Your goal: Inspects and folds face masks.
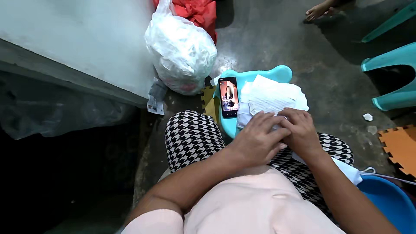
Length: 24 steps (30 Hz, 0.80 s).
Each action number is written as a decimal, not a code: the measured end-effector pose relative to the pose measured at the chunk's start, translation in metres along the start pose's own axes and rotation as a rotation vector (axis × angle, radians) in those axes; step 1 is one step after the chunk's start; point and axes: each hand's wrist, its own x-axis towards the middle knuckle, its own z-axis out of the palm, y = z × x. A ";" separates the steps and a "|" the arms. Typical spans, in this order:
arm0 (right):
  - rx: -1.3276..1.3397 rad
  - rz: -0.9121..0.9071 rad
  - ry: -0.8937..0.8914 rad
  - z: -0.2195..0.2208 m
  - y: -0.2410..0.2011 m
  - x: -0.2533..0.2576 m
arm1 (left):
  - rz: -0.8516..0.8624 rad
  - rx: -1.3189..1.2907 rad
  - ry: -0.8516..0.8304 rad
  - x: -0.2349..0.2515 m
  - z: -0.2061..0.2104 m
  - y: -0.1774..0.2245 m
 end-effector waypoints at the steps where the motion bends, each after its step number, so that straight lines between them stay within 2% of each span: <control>1: 0.006 0.009 0.016 0.000 -0.001 -0.001 | 0.015 -0.007 -0.001 0.012 0.007 -0.001; 5: -0.059 0.013 0.021 0.002 -0.003 -0.003 | -0.065 0.011 0.040 0.054 0.025 -0.017; 8: -0.029 0.017 0.002 0.002 -0.003 -0.003 | -0.143 0.084 0.036 0.067 0.034 -0.032; 17: -0.002 0.031 -0.017 -0.003 0.001 -0.007 | -0.135 0.200 0.055 0.065 0.039 -0.050; 24: 0.040 0.108 0.010 -0.014 0.000 0.002 | -0.193 0.304 -0.044 0.061 0.055 -0.058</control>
